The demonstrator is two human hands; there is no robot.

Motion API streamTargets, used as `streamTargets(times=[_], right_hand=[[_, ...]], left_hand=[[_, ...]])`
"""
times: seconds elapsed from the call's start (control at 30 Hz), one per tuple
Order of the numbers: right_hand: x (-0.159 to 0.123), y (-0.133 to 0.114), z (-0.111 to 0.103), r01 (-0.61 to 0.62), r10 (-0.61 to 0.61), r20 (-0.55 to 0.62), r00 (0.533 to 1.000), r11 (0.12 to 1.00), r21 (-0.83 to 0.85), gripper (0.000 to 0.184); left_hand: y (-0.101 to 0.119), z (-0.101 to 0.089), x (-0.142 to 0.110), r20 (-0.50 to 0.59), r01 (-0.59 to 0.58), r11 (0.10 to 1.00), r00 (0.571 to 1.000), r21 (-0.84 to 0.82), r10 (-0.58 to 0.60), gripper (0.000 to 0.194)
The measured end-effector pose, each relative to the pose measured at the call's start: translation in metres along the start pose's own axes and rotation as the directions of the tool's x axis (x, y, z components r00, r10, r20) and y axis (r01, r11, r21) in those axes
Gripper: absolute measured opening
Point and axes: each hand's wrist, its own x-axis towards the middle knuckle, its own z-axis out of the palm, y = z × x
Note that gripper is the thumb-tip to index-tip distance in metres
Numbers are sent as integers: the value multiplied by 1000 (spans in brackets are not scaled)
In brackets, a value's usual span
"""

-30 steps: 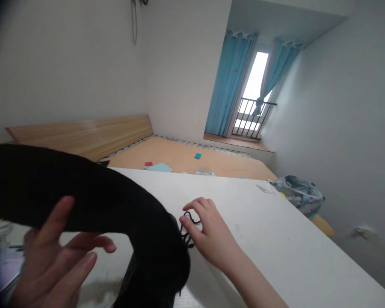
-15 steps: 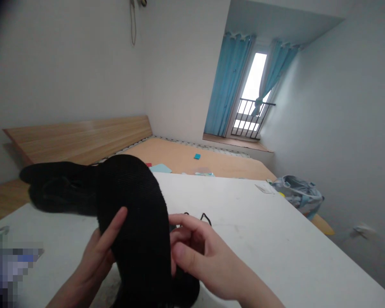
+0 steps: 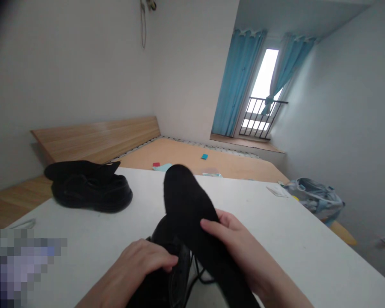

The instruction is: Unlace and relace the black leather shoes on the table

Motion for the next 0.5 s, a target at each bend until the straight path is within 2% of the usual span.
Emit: streamTargets(times=[0.07, 0.13, 0.17, 0.2, 0.3, 0.4, 0.5], right_hand=[[7, 12, 7, 78, -67, 63, 996, 977, -199, 36], [14, 25, 14, 181, -164, 77, 983, 897, -402, 53], [16, 30, 17, 220, -214, 67, 974, 850, -479, 55], [17, 34, 19, 247, -252, 67, 966, 805, -539, 50], [16, 34, 19, 281, -268, 124, 955, 694, -663, 15], [8, 25, 20, 294, -232, 190, 954, 602, -742, 21], [1, 18, 22, 329, -230, 238, 944, 570, -753, 30]], left_hand=[[-2, -7, 0, 41, -1, 998, 999, 64, -2, 33], [-1, -11, 0, 97, -2, 986, 995, 169, -14, 37], [-1, -12, 0, 126, -9, 974, 992, 228, -21, 37], [1, -12, 0, 147, -12, 959, 989, 285, -31, 36], [6, -9, 2, 144, 25, 911, 985, 411, -92, 26], [10, -7, 5, 98, 80, 877, 985, 474, -143, 19], [11, -9, 6, 93, 52, 878, 990, 476, -109, 16]])
